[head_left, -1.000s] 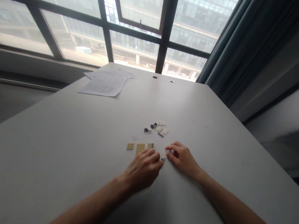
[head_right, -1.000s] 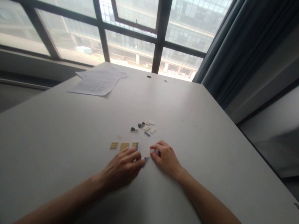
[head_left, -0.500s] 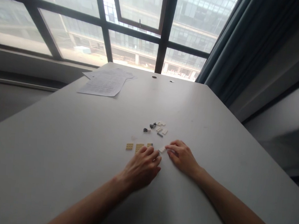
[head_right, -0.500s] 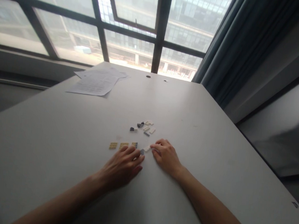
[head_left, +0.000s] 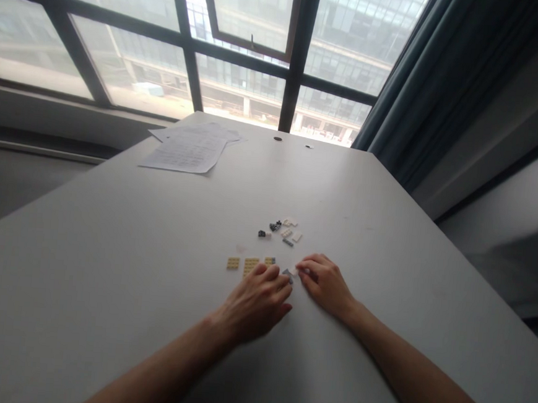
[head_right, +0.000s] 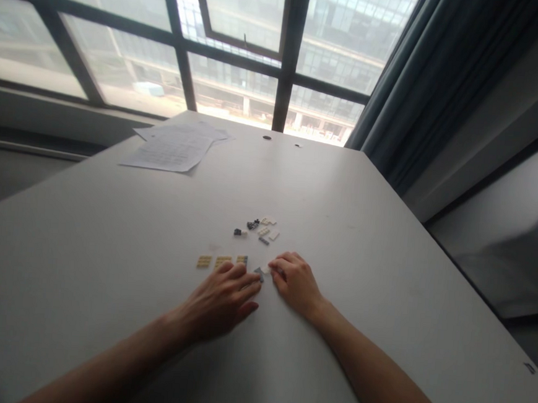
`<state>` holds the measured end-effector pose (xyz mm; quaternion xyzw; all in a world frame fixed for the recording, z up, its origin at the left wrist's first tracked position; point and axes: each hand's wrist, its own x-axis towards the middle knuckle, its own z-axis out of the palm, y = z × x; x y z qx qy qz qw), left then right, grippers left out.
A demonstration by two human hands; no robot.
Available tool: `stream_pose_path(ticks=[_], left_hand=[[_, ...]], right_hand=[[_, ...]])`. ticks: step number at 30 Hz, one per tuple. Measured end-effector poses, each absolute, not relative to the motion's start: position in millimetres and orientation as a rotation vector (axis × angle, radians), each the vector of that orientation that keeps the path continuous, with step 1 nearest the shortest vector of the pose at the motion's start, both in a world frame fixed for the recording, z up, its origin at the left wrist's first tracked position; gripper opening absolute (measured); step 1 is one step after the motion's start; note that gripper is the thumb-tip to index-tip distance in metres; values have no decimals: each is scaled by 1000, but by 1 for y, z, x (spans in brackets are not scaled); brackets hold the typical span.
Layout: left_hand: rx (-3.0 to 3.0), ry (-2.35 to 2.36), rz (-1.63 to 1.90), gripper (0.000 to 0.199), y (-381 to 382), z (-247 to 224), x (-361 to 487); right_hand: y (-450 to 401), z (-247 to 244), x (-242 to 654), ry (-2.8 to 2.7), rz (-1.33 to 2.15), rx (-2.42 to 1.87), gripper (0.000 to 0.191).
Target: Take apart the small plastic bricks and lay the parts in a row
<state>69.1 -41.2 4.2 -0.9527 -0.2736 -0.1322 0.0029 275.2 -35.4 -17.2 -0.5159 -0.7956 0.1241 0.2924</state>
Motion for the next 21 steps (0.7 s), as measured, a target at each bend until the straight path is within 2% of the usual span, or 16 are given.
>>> stream_pose_path(ticks=[4, 13, 21], left_hand=[[-2977, -872, -403, 30, -41, 3, 69], [-2961, -908, -377, 34, -40, 1, 67], [-2945, -935, -379, 42, -39, 0, 67]], right_hand=[[-34, -16, 279, -2161, 312, -1332, 22], [-32, -19, 281, -2159, 300, -1349, 10], [-33, -18, 274, -2083, 427, -1329, 17]])
